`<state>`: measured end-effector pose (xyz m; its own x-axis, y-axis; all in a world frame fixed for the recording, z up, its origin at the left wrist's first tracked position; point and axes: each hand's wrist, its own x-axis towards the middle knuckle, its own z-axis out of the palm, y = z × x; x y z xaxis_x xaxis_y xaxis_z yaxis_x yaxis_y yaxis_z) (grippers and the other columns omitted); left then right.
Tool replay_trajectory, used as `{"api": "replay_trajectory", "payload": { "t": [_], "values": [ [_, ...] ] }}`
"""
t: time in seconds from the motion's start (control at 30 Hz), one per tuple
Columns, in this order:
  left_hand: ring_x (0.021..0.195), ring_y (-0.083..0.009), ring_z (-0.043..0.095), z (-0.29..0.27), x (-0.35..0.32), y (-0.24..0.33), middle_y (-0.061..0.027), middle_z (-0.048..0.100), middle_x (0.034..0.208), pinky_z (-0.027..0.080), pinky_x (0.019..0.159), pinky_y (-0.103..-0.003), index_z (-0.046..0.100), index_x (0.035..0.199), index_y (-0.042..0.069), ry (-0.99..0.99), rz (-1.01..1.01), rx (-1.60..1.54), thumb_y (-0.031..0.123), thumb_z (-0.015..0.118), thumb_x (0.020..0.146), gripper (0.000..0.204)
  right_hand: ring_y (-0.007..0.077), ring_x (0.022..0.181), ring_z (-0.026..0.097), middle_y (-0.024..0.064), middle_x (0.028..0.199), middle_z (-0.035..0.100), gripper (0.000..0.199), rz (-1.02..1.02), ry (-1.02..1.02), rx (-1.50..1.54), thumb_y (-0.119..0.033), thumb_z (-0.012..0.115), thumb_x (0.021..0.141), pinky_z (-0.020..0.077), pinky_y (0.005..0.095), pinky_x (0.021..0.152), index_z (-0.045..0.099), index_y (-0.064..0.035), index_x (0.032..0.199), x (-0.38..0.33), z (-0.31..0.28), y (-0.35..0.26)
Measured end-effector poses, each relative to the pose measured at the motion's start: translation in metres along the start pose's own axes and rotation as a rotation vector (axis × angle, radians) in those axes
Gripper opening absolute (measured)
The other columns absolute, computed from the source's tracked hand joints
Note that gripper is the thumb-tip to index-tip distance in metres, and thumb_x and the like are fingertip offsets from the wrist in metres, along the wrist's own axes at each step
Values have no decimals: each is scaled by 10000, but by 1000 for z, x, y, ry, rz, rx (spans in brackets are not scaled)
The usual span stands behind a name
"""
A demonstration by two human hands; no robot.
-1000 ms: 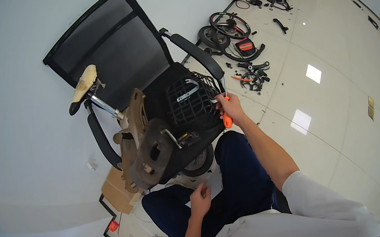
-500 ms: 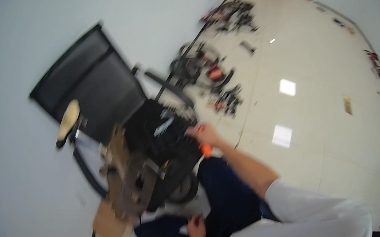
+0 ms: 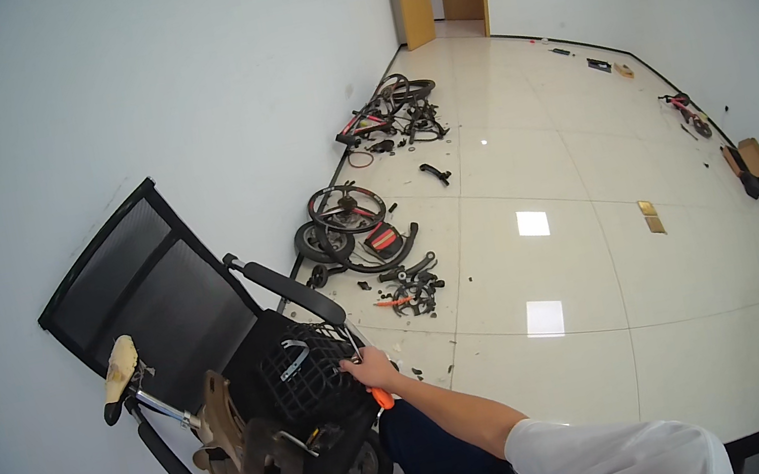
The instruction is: The person uses an orange screwdriver to tighten screws on a bicycle crankset and a black plastic basket. The crankset is held between the legs while the basket is placed on an office chair. The person repeatedly adjusts the crankset and basket, using the screwdriver to secure components.
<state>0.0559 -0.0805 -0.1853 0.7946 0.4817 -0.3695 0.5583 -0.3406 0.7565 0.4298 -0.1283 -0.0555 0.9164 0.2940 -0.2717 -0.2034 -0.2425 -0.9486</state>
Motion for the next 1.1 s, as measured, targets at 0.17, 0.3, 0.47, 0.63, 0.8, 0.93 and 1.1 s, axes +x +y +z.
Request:
{"api": "replay_trajectory", "payload": {
  "t": [0.17, 0.3, 0.47, 0.63, 0.8, 0.93, 1.1],
  "values": [
    [1102, -372, 591, -4, -1, 11, -204, 642, 1180, 463, 933, -440, 642, 1190, -3, -27, -37, -46, 227, 573, 954, 337, 132, 390, 509, 37, 594, 554, 292, 22, -1, 87, -260, 755, 788, 419, 290, 366, 620, -2, 774, -15, 10, -15],
    [1122, -376, 582, -1, 1, 3, -203, 639, 1191, 454, 949, -436, 639, 1191, -7, -13, -89, -57, 228, 580, 947, 344, 135, 409, 529, 54, 613, 569, 303, -61, -142, 13, -245, 765, 760, 436, 285, 375, 609, 12, 788, -33, 21, -35],
    [1115, -370, 588, -2, 0, 10, -206, 643, 1180, 456, 942, -427, 641, 1185, -10, -7, -59, -33, 226, 583, 941, 344, 166, 469, 584, 83, 626, 605, 316, -363, -13, -107, -242, 777, 720, 487, 316, 465, 602, 17, 768, -25, 23, -66],
    [1132, -379, 575, -3, 6, 1, -213, 629, 1203, 449, 953, -434, 642, 1189, -4, -49, -92, -55, 236, 579, 939, 351, 225, 629, 655, 117, 667, 645, 289, -617, 42, -153, -223, 767, 702, 513, 341, 609, 606, 12, 754, -13, 38, -96],
    [1180, -382, 539, -10, 0, 21, -214, 597, 1259, 428, 989, -450, 636, 1203, 5, -75, -142, -40, 252, 576, 940, 365, 286, 627, 650, 150, 675, 644, 222, -766, -26, -183, -157, 710, 761, 516, 354, 615, 596, 16, 840, -7, 37, -112],
    [1188, -379, 533, -12, -7, 31, -207, 596, 1263, 423, 999, -447, 635, 1209, 10, -70, -154, -65, 271, 572, 946, 376, 339, 692, 632, 155, 715, 623, 182, -958, -68, -327, -113, 664, 811, 501, 407, 644, 576, 15, 905, -10, 30, -148],
    [1190, -378, 532, -10, -3, 27, -201, 593, 1269, 421, 1002, -444, 635, 1215, 16, -73, -148, -69, 277, 565, 951, 378, 370, 836, 619, 168, 851, 600, 182, -1134, -139, -591, -92, 664, 805, 497, 447, 714, 565, 7, 920, 0, 29, -151]
  ]
}}
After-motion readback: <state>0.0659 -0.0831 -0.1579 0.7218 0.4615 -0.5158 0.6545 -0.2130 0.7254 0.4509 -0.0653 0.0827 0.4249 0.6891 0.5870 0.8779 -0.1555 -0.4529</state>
